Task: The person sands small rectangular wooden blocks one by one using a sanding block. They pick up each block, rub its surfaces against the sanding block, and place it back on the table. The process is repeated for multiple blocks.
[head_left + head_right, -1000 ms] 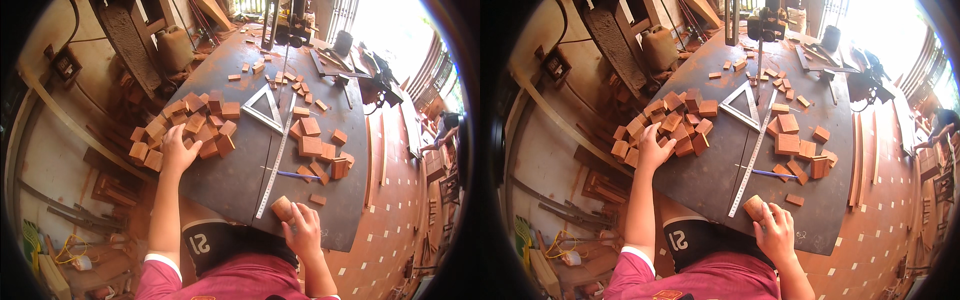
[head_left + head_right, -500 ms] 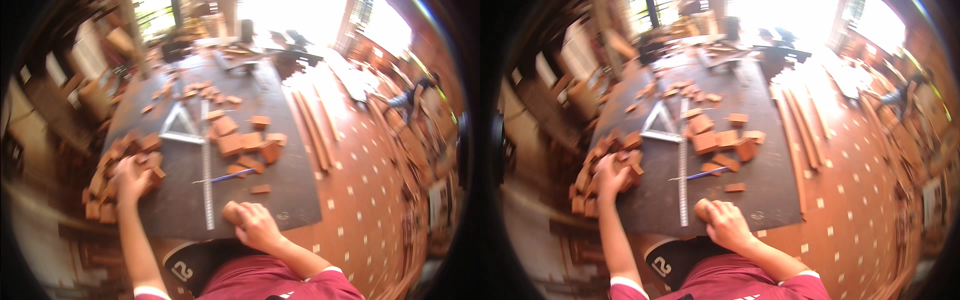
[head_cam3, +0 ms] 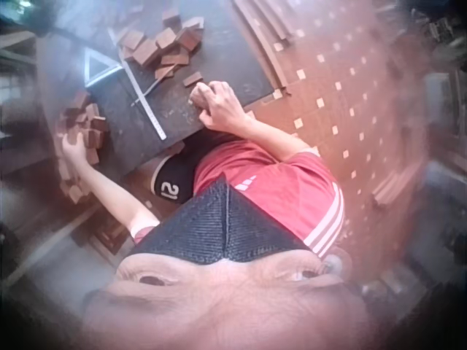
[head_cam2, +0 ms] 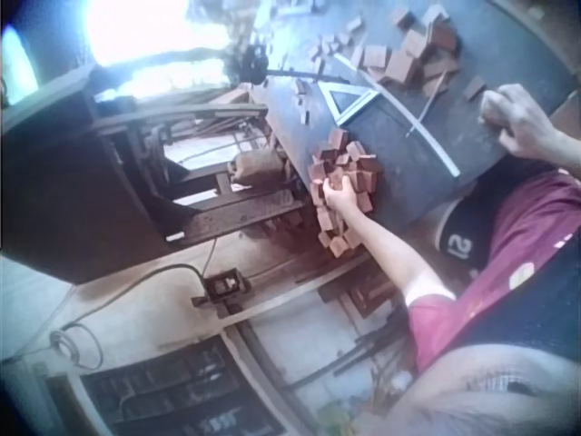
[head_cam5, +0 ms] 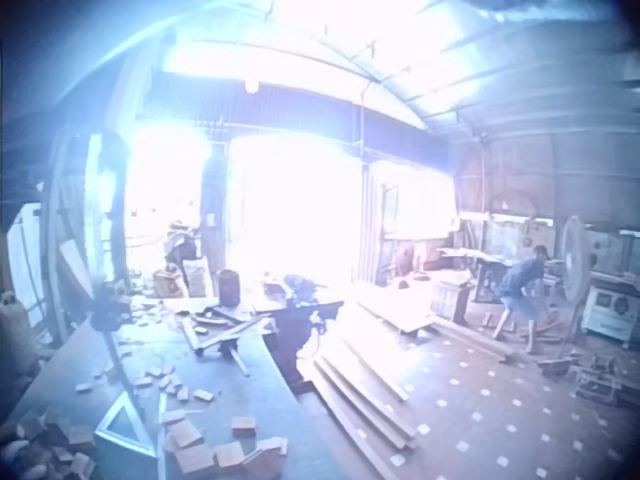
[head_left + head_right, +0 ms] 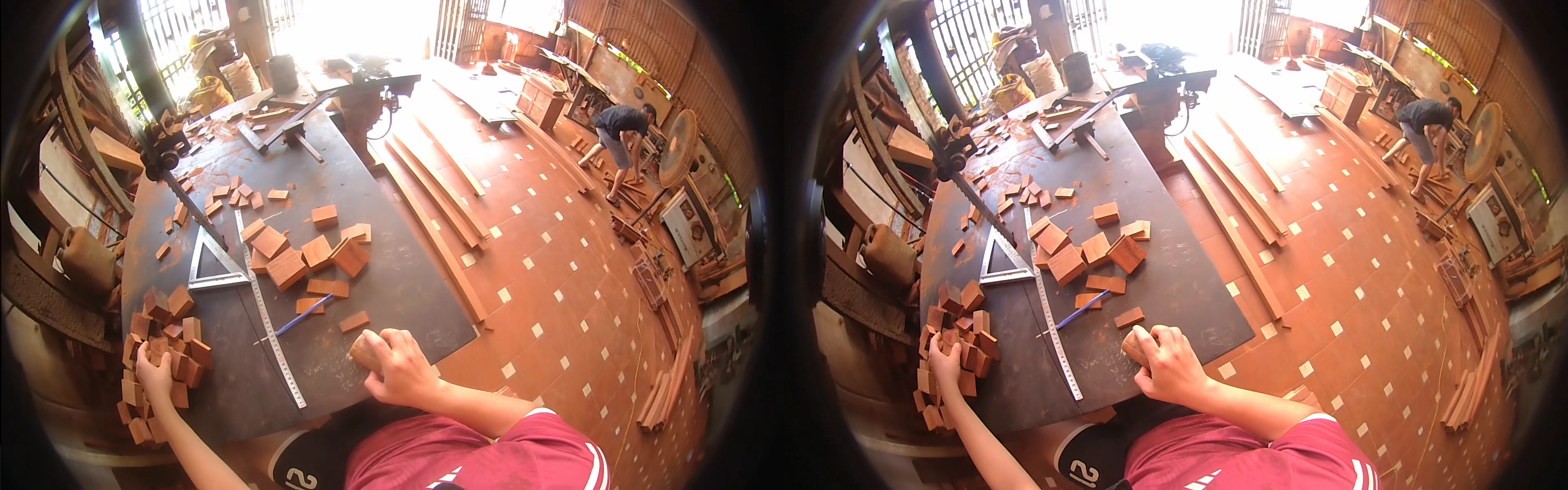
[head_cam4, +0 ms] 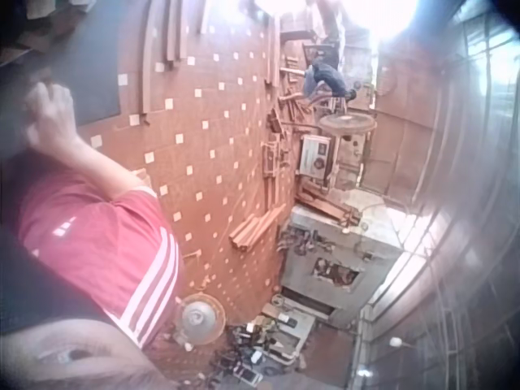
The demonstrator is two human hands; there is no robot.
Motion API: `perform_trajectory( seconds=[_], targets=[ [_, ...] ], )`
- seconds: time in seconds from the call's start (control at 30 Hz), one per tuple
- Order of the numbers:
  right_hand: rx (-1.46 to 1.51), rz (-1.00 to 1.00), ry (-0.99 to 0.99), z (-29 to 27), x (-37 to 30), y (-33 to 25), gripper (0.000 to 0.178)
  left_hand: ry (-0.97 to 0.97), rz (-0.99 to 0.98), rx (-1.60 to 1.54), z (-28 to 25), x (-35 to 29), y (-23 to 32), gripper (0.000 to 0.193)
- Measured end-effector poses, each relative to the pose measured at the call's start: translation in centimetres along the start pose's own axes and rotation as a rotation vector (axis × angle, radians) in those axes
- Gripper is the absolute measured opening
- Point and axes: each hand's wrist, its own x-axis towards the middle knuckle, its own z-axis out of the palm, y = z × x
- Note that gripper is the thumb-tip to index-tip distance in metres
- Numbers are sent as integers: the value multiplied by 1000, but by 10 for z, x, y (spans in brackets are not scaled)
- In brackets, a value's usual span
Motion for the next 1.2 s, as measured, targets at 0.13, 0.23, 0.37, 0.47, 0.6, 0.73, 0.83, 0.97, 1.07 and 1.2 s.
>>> perform_trajectory(
  seconds=[0.13,0.23,0.37,0.47,0.6,0.73,0.83,0.97,1.07,1.2],
  targets=[
    [24,-2,21,-1,0,6,74,-25,52,85,4,-2,8,67],
    [42,-9,56,3,2,5,73,-30,133,137,12,3,-18,77],
    [37,-18,81,9,-1,11,73,-114,52,186,-1,-8,9,98],
    [55,-31,106,10,-2,12,74,-102,60,218,0,-10,-7,107],
    [63,-32,116,12,-4,12,75,-138,0,136,-5,-12,13,112],
    [62,-28,111,12,-3,12,76,-113,-42,73,-4,-12,8,111],
    [63,-32,124,14,-4,12,76,-110,9,131,-2,-8,-6,110],
    [77,-50,154,15,-4,14,76,-70,60,222,-1,-21,-6,111],
    [85,-60,175,19,-5,16,76,-109,7,301,-14,-36,11,112],
    [100,-78,203,23,-6,19,77,-123,17,308,-15,-38,17,110]
  ],
)
